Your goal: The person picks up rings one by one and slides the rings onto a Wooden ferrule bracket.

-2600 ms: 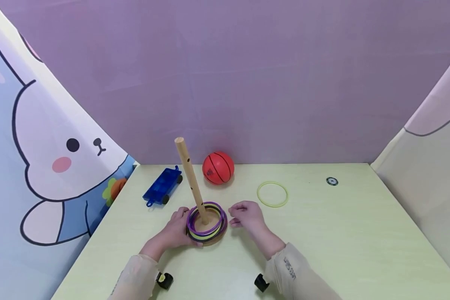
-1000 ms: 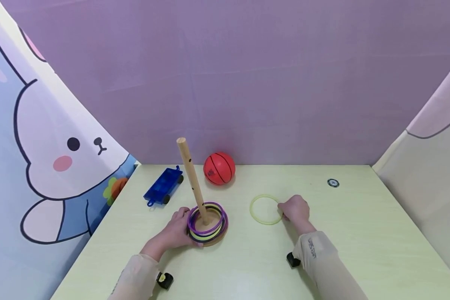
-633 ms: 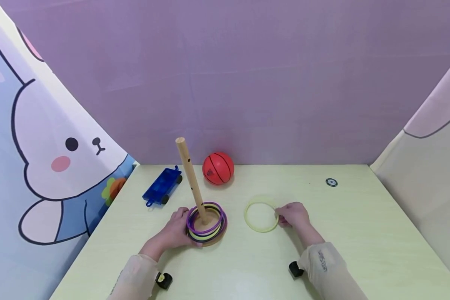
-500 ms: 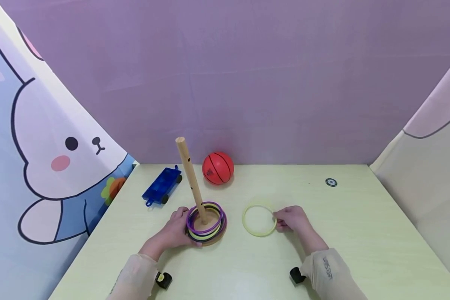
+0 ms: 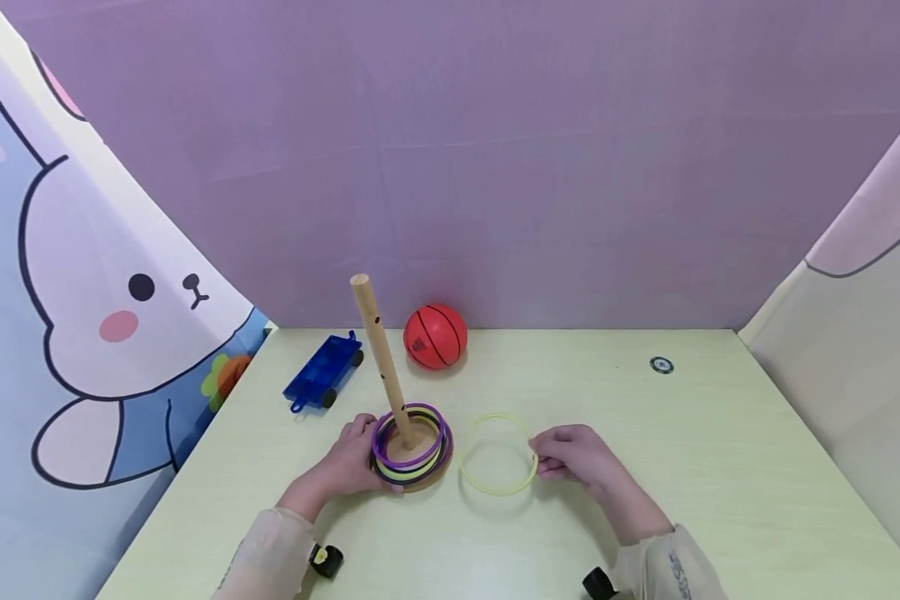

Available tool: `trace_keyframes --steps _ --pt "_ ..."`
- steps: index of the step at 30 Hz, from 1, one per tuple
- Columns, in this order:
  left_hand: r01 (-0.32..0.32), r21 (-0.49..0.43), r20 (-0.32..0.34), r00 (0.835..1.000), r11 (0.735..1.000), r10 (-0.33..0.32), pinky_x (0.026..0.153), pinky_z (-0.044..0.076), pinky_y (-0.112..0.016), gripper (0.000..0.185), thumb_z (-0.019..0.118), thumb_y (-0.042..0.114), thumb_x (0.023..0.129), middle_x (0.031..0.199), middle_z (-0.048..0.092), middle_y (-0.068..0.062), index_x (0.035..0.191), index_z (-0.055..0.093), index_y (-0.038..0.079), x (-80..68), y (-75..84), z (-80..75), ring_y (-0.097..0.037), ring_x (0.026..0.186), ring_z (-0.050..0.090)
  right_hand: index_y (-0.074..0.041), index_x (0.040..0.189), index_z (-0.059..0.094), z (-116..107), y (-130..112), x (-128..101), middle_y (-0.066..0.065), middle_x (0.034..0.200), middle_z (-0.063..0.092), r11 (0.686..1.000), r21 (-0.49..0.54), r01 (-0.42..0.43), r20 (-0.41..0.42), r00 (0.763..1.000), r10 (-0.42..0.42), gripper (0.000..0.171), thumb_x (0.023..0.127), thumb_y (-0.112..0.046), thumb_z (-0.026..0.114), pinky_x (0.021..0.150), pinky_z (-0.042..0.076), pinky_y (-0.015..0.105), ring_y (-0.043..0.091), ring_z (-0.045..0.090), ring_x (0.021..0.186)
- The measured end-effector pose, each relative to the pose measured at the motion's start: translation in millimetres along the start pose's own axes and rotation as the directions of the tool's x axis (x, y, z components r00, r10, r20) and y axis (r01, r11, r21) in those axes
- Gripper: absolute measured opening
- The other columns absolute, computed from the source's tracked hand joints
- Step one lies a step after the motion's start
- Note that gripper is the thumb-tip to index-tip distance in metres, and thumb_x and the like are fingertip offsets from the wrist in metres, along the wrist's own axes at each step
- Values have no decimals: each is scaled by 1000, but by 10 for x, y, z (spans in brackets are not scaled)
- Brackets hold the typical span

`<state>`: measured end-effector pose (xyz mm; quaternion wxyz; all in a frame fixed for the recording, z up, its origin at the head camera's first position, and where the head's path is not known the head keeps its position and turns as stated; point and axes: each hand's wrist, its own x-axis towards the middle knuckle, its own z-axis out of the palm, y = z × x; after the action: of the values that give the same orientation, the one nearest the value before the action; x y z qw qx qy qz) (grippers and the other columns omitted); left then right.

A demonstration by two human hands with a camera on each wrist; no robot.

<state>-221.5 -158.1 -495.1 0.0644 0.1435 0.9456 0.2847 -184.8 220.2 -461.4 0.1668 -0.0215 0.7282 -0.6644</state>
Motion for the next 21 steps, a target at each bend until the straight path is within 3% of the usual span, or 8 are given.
trace_keyframes --steps 10,21 --pt "-3 6 -4 1000 1000 3 101 41 -52 119 90 58 53 134 40 -9 147 39 7 -20 13 -10 -29 121 37 7 104 63 340 -190 -65 4 78 64 996 77 46 160 985 -58 20 94 -10 62 66 57 26 12 63 68" --pt "-55 76 -8 998 996 56 102 40 -49 119 90 57 53 135 39 -11 147 38 8 22 -50 15 -30 121 38 8 99 64 811 -371 -27 5 75 63 993 94 74 196 976 -92 18 92 -8 65 64 57 27 13 62 66"
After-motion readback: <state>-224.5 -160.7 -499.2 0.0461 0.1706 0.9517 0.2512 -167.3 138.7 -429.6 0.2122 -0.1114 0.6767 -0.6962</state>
